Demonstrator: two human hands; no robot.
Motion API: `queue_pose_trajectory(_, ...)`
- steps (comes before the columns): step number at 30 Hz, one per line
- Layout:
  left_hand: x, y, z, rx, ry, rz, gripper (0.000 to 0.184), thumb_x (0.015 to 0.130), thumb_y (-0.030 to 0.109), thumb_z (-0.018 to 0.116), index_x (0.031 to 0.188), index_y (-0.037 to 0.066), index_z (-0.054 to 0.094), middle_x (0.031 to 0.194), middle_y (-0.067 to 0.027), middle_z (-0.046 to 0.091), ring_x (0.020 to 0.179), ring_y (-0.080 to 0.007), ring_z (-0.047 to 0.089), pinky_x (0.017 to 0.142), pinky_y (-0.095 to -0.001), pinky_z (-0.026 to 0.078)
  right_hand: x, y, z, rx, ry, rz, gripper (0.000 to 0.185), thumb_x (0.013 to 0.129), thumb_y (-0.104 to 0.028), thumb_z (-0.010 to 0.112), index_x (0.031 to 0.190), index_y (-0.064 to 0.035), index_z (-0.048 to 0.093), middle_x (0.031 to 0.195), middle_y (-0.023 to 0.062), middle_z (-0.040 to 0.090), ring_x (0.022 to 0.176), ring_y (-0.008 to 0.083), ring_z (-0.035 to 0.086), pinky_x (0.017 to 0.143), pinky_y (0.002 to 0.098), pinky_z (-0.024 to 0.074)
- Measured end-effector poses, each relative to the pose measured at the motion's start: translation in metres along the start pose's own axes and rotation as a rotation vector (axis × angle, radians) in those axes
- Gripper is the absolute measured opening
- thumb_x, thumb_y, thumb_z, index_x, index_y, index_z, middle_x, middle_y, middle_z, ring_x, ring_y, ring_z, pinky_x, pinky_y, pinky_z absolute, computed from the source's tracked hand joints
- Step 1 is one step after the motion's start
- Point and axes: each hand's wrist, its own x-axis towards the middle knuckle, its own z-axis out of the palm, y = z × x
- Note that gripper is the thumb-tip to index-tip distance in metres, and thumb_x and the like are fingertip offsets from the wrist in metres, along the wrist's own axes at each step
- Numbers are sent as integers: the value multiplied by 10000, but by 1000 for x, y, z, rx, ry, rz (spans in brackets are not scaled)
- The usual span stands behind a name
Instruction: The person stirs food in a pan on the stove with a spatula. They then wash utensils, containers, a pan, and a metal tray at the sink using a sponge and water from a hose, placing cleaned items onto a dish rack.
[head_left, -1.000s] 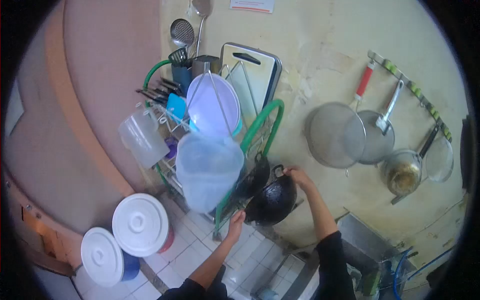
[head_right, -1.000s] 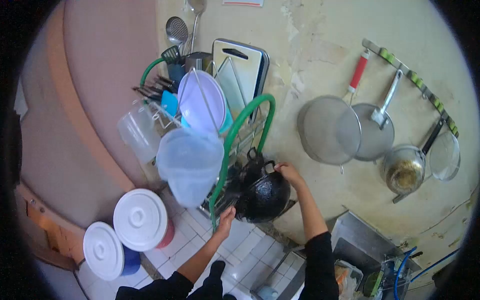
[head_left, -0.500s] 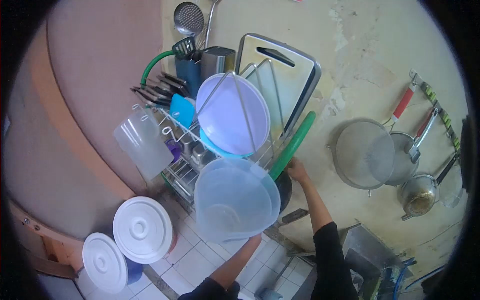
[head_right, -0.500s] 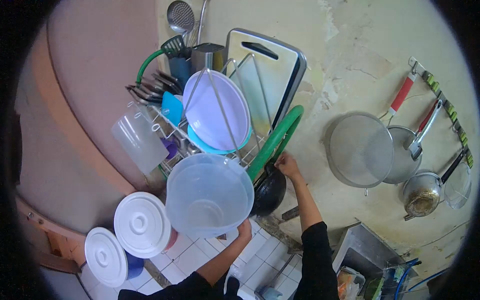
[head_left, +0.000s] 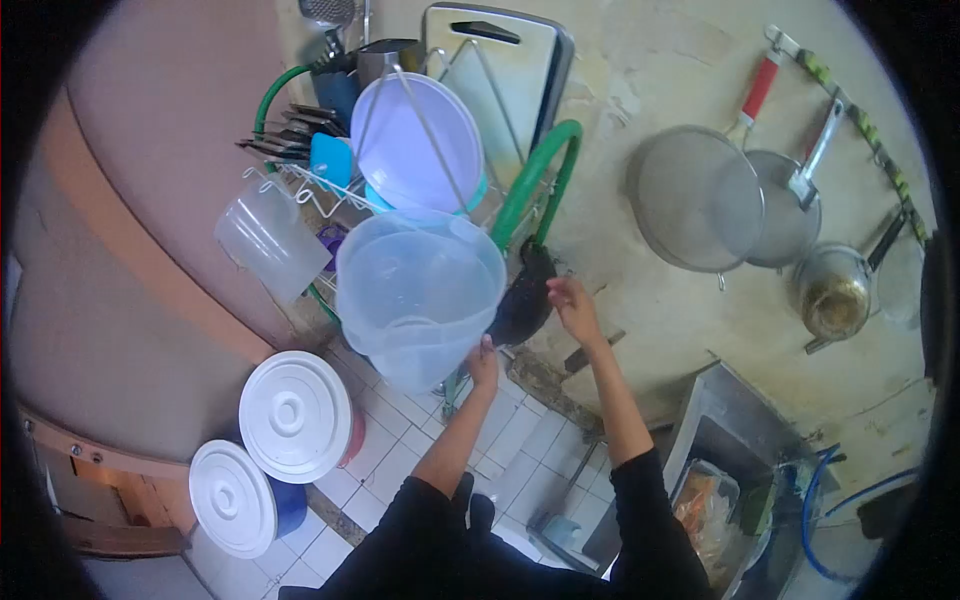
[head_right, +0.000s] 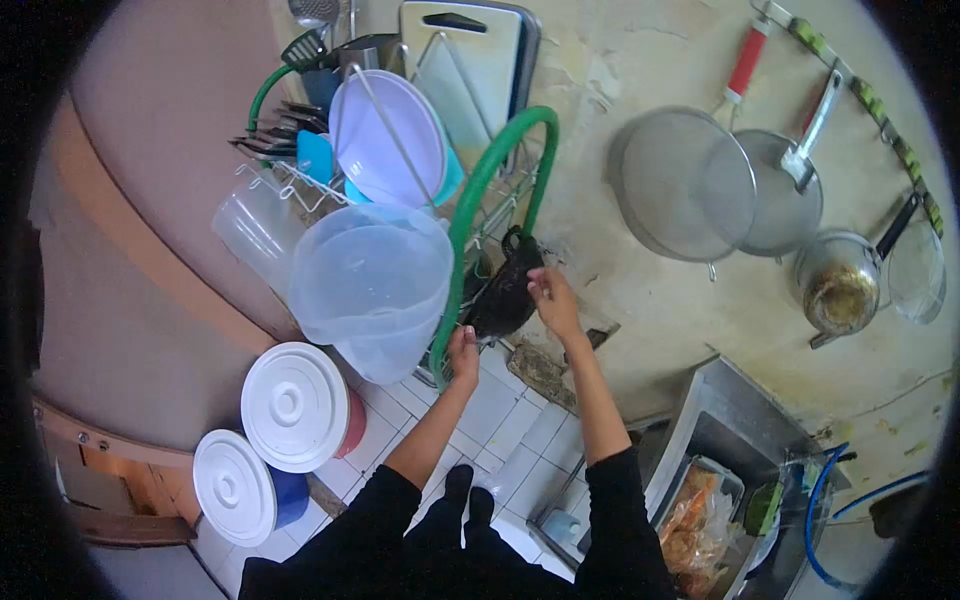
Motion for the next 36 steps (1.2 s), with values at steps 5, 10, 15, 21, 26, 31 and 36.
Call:
queue_pose_trajectory(5,-10,16,-5,171,-60,-3,387,868,375,428,965,11,516,957,-165,494,935,-323,467,808,-386,374,-70,18,-21,300,-224,259,194,852,-192,496,944,-34,560,850,47,605,806,158,570,697,263,433)
queue_pose_trajectory(10,-8,22,-10,181,-81,72,381,871,361,429,982,3,495,959,-172,492,918,-310,475,814,-373,379,-151,39,-22,777,-238,696,260,851,-258,470,1030,-86,547,903,53,604,841,173,578,755,264,428)
queue_pose_trajectory(15,0,7,-8,193,-57,226,383,877,349,415,970,-15,490,883,-175,518,825,-315,517,742,-378,413,-228,71,-3,-775,-439,433,299,793,-324,527,1046,-165,551,961,110,600,877,269,576,819,370,405)
queue_pose_trajectory(21,-51,-31,9,106,186,174,332,857,295,469,939,-24,517,904,-184,536,867,-323,523,774,-366,418,-279,97,23,43,-577,712,319,788,-294,530,1056,-123,555,974,96,602,955,212,532,862,343,366)
queue_pose_trajectory(26,-95,-107,-62,250,-441,-162,125,764,232,567,769,125,631,778,-74,631,765,-226,598,698,-300,446,-306,80,30,-10,-718,1003,476,770,-374,503,1188,-153,449,1101,103,552,1019,260,509,922,426,311)
queue_pose_trajectory(31,-68,-116,-177,450,-252,-507,227,639,356,678,605,133,656,666,-55,633,677,-213,610,646,-318,473,-340,122,55,-436,-839,752,455,713,-454,550,998,-101,589,926,142,616,952,280,565,841,368,424)
queue_pose_trajectory(36,22,-165,-274,307,38,-644,273,742,336,601,676,73,631,585,-54,580,537,-157,545,531,-294,437,-356,125,138,-611,-802,501,278,806,-306,473,776,-65,609,873,140,597,842,321,556,740,411,444)
